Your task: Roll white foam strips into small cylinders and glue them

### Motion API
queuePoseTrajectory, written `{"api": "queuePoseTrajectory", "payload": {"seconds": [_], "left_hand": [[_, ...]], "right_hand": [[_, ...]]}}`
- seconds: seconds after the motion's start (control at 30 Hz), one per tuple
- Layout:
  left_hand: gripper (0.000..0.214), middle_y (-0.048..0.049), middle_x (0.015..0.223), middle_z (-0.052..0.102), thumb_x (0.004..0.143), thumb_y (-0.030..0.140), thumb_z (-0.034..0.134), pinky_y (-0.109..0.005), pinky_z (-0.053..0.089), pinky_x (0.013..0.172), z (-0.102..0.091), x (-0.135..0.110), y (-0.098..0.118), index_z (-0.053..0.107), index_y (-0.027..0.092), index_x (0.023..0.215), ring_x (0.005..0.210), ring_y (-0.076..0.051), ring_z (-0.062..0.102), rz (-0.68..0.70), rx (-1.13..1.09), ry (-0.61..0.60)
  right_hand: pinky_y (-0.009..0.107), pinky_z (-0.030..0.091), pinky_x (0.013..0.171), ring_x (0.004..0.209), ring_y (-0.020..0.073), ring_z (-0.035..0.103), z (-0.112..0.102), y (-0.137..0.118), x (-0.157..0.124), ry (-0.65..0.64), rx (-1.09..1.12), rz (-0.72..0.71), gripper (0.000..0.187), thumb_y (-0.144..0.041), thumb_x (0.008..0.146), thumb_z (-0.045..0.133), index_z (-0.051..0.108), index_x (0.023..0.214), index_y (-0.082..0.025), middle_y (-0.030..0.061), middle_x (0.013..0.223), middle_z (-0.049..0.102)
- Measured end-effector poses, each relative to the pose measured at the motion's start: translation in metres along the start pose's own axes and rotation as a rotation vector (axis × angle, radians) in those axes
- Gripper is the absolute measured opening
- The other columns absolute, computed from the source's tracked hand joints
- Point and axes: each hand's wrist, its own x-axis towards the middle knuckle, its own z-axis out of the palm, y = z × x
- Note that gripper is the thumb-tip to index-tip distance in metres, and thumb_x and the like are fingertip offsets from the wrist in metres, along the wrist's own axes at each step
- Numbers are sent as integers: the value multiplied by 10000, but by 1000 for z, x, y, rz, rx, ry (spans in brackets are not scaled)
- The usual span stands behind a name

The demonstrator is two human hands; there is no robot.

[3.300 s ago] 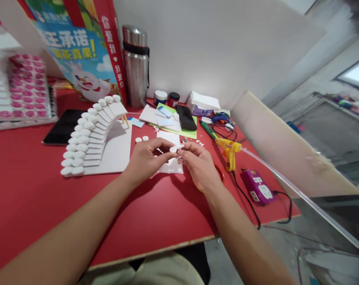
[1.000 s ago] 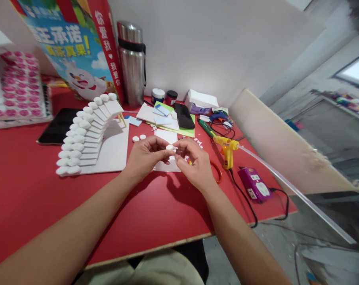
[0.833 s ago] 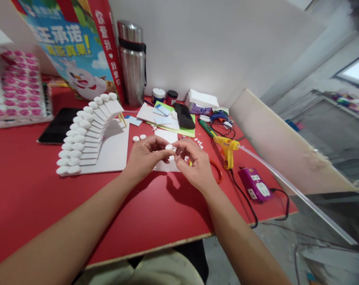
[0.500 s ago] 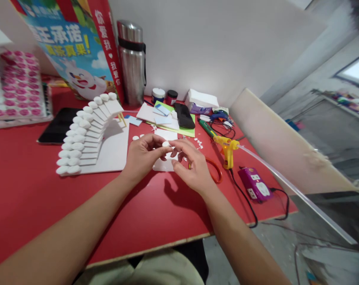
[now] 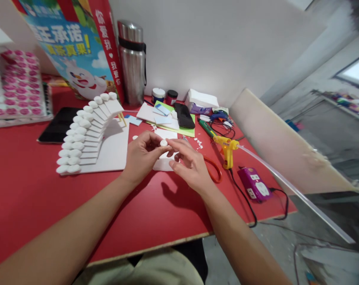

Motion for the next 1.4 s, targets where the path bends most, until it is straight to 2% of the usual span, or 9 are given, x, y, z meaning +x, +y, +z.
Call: {"api": "queuePoseTrajectory", "payload": {"seconds": [0.3, 0.53, 0.83, 0.97, 1.1, 1.23, 1.33, 1.4], "left_hand": [[235, 22, 706, 656, 768, 321, 857, -248, 464, 606, -3, -1, -1, 659, 198, 791, 625, -123, 572, 94, 103, -3], [178, 8, 753, 687, 794, 302, 838, -259, 494, 671, -4, -1, -1, 694, 201, 816, 665, -132, 592, 204, 179, -12], [175, -3, 796, 717, 791, 300, 849, -268, 511, 700, -4, 3, -3, 712, 199, 832, 700, -138, 620, 160, 128, 15], [228, -1, 759, 708, 737, 313, 882, -260, 509, 625, -5, 5, -4, 709, 191, 823, 652, -135, 621, 41, -2, -44], [289, 6, 693, 695, 668, 287, 931, -231, 475, 523, -5, 9, -5, 699, 175, 800, 544, -105, 586, -170, -259, -128], [392, -17, 665, 703, 584, 335, 1000, -176, 458, 496, -2, 13, -4, 721, 145, 784, 529, -73, 563, -419, -566, -211], [414, -21, 664, 686, 573, 330, 1022, -129, 438, 482, -1, 12, -4, 737, 110, 777, 526, -39, 533, -513, -710, -261], [391, -23, 685, 682, 599, 306, 1017, -111, 448, 490, -1, 10, -4, 747, 95, 789, 535, -28, 532, -555, -769, -297]], "right_hand": [[335, 518, 757, 967, 190, 628, -3, 3, -1, -20, 7, -16, 471, -262, 869, 686, 724, 1332, -335, 73, 1285, 631], [344, 512, 737, 928, 191, 618, -4, 2, -2, 37, -72, -40, 418, -282, 888, 671, 753, 1294, -334, 71, 1206, 656], [357, 514, 757, 902, 191, 635, -5, -2, -1, 58, -80, -54, 304, -258, 904, 664, 777, 1183, -298, 76, 1177, 665], [354, 514, 774, 923, 198, 630, -9, -1, -2, 57, -25, -13, 239, -300, 923, 670, 799, 1125, -295, 68, 1149, 674], [350, 502, 812, 940, 193, 614, -12, 4, -2, 29, 150, 35, 223, -341, 939, 695, 820, 1122, -317, 47, 1115, 688], [310, 462, 673, 803, 165, 565, -13, 9, -2, 61, 339, 102, 288, -452, 976, 652, 820, 1157, -304, 51, 1026, 682], [300, 442, 644, 731, 142, 515, -12, 14, -2, 104, 322, 77, 392, -506, 1009, 598, 755, 1314, -315, 38, 987, 650], [316, 464, 696, 747, 144, 512, -12, 15, -3, 76, 187, 47, 428, -523, 1045, 533, 706, 1389, -338, 29, 980, 630]]}}
